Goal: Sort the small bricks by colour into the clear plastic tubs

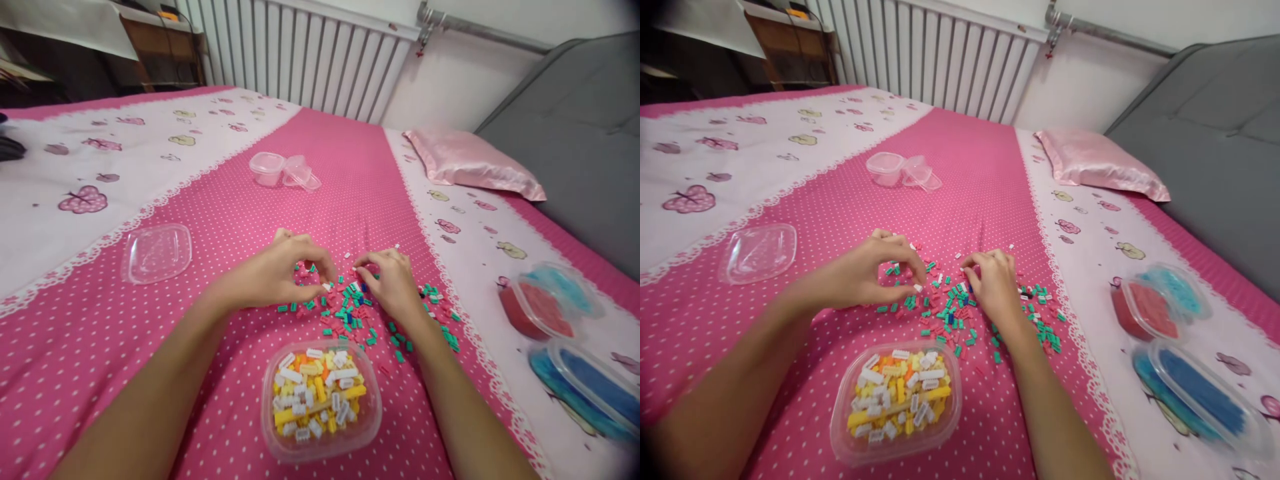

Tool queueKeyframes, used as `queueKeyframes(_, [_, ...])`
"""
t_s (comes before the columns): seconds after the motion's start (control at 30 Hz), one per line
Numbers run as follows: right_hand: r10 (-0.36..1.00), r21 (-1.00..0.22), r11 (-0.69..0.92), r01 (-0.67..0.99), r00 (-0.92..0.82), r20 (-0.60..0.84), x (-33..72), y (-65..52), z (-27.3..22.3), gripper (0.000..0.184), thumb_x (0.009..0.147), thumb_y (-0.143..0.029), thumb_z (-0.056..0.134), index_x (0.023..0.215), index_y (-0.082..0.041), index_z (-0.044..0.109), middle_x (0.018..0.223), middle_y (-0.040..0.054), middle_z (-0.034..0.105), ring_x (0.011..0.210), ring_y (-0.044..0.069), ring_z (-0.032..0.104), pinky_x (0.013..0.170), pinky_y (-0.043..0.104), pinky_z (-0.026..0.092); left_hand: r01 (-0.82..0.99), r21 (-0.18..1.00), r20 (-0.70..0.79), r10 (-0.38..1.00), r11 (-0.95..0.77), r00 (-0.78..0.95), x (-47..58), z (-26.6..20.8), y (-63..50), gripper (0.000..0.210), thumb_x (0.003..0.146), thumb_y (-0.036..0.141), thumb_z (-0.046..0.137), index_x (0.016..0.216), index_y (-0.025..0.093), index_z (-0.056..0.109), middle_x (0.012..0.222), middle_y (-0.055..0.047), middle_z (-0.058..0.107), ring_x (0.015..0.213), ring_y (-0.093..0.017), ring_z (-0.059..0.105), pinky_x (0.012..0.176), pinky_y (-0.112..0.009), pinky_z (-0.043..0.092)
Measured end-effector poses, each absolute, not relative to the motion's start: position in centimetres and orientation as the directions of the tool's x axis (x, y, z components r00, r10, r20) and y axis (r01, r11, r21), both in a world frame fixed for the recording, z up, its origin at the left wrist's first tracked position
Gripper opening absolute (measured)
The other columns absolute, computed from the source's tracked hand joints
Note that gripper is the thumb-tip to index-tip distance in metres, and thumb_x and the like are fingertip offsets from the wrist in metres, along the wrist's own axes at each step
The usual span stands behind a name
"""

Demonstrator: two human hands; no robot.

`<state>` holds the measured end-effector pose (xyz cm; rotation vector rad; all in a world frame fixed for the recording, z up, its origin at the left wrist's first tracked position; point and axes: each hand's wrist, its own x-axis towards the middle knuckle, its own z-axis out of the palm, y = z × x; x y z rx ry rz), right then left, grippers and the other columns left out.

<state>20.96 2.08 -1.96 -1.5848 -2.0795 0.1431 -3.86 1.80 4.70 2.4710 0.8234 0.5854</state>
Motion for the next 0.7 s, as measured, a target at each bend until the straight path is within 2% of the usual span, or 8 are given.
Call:
queueKeyframes(0.13, [0.916,-0.642,0.391,0.660,-0.211,0.341,19.5,-0.7,0.1,0.006,0.084,-0.020,0.065,0.084,-0.023,0.070,0.086,0.0021,0.073,0.090,0.023,0.063,0.085,0.038,0.046,0.485,0.503,0.232,0.652,-0.716,0.722,-3.5,4.0,2.2,0.007,0.083,0.024,0.065,0.086,0.023,0.072,0.085,0.002,0.073,0.085,-0.017,0.058,0.092,-0.038,0.032])
queueKeyframes(0.2, [0.910,-0.714,0.414,0.565,-0.224,0.350,18.6,-2.2,1.0,0.005,0.082,-0.020,0.066,0.084,-0.024,0.068,0.086,0.0005,0.073,0.088,0.021,0.065,0.083,0.036,0.047,0.479,0.502,0.232,0.646,-0.720,0.727,-3.3,3.9,2.2,0.009,0.083,0.026,0.064,0.086,0.024,0.072,0.084,0.002,0.073,0.085,-0.017,0.058,0.091,-0.038,0.031])
queueKeyframes(0.43, [0.875,-0.698,0.474,0.537,-0.198,0.442,17.4,-3.7,1.6,0.014,0.078,-0.011,0.067,0.083,-0.024,0.064,0.084,-0.0008,0.070,0.086,0.020,0.065,0.080,0.035,0.050,0.454,0.523,0.250,0.639,-0.721,0.727,-3.0,3.8,2.2,0.009,0.082,0.031,0.068,0.083,0.024,0.073,0.085,0.002,0.075,0.084,-0.017,0.061,0.091,-0.038,0.032])
queueKeyframes(0.57, [0.861,-0.690,0.488,0.534,-0.166,0.480,17.3,-3.8,1.4,0.017,0.077,-0.009,0.067,0.083,-0.024,0.060,0.083,-0.0013,0.068,0.084,0.019,0.065,0.079,0.034,0.051,0.410,0.568,0.293,0.641,-0.713,0.709,-3.0,3.9,2.2,0.002,0.078,0.024,0.072,0.078,0.024,0.074,0.085,0.003,0.077,0.084,-0.016,0.065,0.094,-0.039,0.034])
queueKeyframes(0.7, [0.840,-0.690,0.504,0.519,-0.107,0.533,17.0,-4.2,1.3,0.019,0.077,-0.010,0.069,0.084,-0.024,0.058,0.084,-0.0020,0.067,0.082,0.018,0.066,0.079,0.033,0.052,0.320,0.664,0.345,0.656,-0.676,0.671,-2.8,3.9,2.1,0.006,0.074,0.016,0.072,0.071,0.021,0.073,0.078,0.002,0.077,0.077,-0.015,0.068,0.086,-0.034,0.044])
